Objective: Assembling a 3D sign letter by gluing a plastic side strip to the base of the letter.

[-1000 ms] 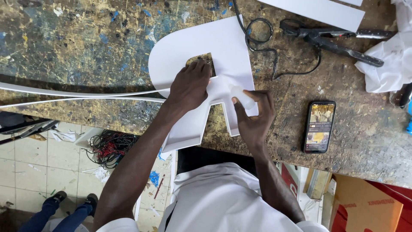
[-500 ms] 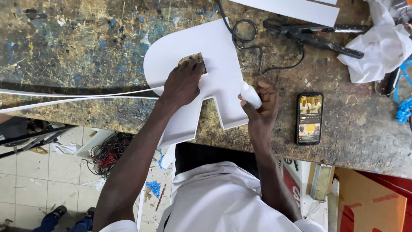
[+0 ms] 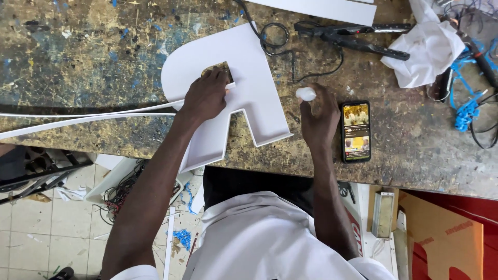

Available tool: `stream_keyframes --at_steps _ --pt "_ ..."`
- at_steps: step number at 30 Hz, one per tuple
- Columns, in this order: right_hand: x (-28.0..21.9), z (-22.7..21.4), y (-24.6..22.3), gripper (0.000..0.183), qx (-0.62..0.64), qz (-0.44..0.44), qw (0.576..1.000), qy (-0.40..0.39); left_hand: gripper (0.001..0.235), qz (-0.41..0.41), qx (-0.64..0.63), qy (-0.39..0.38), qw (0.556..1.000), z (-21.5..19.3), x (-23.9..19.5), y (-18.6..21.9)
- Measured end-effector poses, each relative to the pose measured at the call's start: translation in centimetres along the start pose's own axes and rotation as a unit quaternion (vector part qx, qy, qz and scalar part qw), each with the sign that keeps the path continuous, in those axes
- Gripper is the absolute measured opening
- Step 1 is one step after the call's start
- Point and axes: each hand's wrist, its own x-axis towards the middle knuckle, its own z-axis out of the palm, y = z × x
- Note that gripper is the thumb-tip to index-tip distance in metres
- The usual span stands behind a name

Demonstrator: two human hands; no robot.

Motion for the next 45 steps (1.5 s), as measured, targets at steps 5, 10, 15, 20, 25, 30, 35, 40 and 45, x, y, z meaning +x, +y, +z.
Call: stream_keyframes --at_steps 5,10,15,20,25,30,35,40,45 --pt "-1.6 2.2 5.0 0.035 -0.048 0.020 0.998 0.033 0.024 0.001 0.015 -0.005 1.000 -0.4 -0.1 0.4" --pt "-3.4 1.9 2.2 0.069 0.074 0.097 0.992 0.023 0.026 0.000 0.016 -0.012 1.000 0.0 -0.3 0.3" --pt "-5.8 2.4 1.7 0.013 0.127 0.079 0.984 0.098 0.023 -0.002 0.022 -0.004 1.000 0.2 -0.2 0.2" --pt "-7.4 2.6 0.6 0.010 0.156 0.051 0.984 -0.069 0.025 0.004 0.024 -0.002 1.000 -0.1 -0.4 0.4" --pt "-8.0 1.5 0.6 0.012 0.173 0.021 0.976 -0.133 0.024 0.011 0.027 0.000 1.000 0.0 -0.5 1.2" --pt "-9.7 -0.1 0.5 0.013 0.180 0.058 0.972 -0.140 0.022 0.048 0.024 -0.008 0.999 1.0 -0.7 3.0" --pt "-10.1 -2.3 0.3 0.014 0.171 0.099 0.968 -0.154 0.023 0.053 0.043 -0.011 0.998 1.3 -1.0 4.9" --pt "-7.5 -2.8 -0.8 0.016 0.176 0.087 0.956 -0.217 0.029 0.056 0.061 -0.009 0.997 1.9 -1.0 4.4" --pt "-5.6 -0.2 1.4 0.019 0.192 0.082 0.951 -0.228 0.042 0.056 0.087 0.007 0.995 2.0 -0.9 5.1"
